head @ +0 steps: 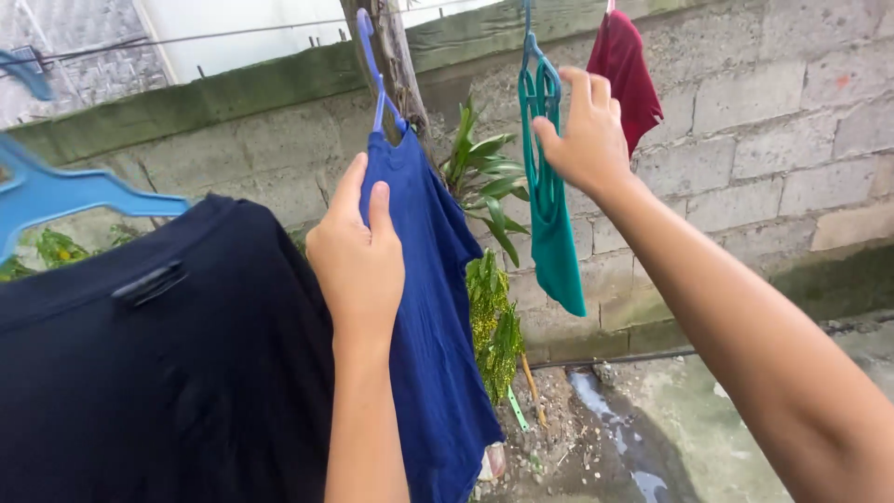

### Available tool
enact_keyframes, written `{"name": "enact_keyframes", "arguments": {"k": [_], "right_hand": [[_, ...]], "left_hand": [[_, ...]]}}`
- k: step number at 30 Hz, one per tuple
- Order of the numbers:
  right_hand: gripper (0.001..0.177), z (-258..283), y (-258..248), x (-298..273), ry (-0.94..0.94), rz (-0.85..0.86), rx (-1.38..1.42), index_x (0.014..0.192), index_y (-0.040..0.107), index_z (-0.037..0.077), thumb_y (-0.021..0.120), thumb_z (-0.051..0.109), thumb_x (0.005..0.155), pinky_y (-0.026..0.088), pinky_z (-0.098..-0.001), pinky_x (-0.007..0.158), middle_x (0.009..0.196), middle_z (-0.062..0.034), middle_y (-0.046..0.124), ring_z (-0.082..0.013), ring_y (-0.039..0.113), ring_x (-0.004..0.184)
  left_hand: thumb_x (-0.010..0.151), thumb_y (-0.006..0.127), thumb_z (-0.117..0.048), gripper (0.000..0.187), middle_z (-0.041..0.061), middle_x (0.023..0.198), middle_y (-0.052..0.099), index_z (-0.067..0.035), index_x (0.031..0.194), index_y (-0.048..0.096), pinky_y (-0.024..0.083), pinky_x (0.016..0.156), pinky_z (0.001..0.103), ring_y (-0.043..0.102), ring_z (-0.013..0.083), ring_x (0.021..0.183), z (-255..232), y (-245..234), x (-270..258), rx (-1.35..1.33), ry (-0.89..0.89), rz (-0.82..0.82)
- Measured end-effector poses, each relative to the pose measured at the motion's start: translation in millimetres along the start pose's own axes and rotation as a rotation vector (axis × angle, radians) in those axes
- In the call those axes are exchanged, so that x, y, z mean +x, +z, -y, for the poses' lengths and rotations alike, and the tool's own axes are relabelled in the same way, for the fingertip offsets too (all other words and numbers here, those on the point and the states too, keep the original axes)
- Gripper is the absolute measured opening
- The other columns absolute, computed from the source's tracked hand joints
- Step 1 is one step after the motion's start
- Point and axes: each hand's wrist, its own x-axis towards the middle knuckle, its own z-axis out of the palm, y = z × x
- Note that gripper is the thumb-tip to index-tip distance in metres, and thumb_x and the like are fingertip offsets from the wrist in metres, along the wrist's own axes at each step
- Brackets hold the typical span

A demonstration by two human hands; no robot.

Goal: The person wrings out wet clothes by hand, puts them onto hangers, and hangs the clothes on an outdoor clothesline.

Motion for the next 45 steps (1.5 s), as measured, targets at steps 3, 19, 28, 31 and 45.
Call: {"name": "enact_keyframes", "arguments": {"k": [3,19,28,31,45], "right_hand": [[0.068,-23,29,15,0.075,0.036,-0.004,0.15,0.04,0.01,0.074,0.031,0.095,0.048,-0.0563,0.091,0.142,-0.024,0.047,-0.0489,0.055,0.114],[0.044,-99,112,63,-0.01,0.091,-0.142,0.142,0.052,0.003,0.052,0.01,0.098,0.054,-0.0589,0.07,0.082,-0.0282,0.07,-0.0486,0.069,0.078],[0.042,-148,126,74,-0.04,0.112,-0.095,0.141,0.051,0.001,0.051,0.012,0.101,0.055,-0.0586,0.069,0.083,-0.0278,0.07,-0.0483,0.069,0.077],[0.041,-154,123,66,-0.082,0.102,-0.029,0.141,0.052,0.003,0.052,0.014,0.102,0.054,-0.0585,0.069,0.087,-0.0269,0.071,-0.0485,0.069,0.076],[0.042,-73,81,23,-0.411,-0.105,0.133,0.143,0.059,0.011,0.07,0.025,0.105,0.026,-0.0618,0.12,0.159,-0.0223,0.036,-0.0416,0.035,0.148]], "left_hand": [[0.1,0.066,-0.016,0.033,0.024,0.088,0.071,-0.004,0.13,0.069,0.05,0.06,0.039,0.06,0.0283,0.054,0,19,3,-0.007,-0.073,0.054],[0.104,0.062,-0.01,0.033,0.028,0.089,0.068,-0.001,0.135,0.065,0.049,0.061,0.043,0.064,0.0368,0.063,39,119,0,0.076,0.102,0.016],[0.101,0.063,-0.012,0.034,0.026,0.087,0.07,-0.002,0.133,0.066,0.051,0.061,0.042,0.064,0.0342,0.056,24,172,13,0.117,-0.05,0.047],[0.104,0.063,-0.011,0.032,0.025,0.1,0.072,-0.001,0.134,0.066,0.052,0.065,0.039,0.067,0.0301,0.064,37,182,9,0.137,0.069,0.004],[0.09,0.081,-0.04,0.078,0.017,0.143,0.061,-0.003,0.148,0.044,0.051,0.09,0.038,0.064,0.0287,0.106,8,117,-7,0.413,-0.057,-0.029]]}}
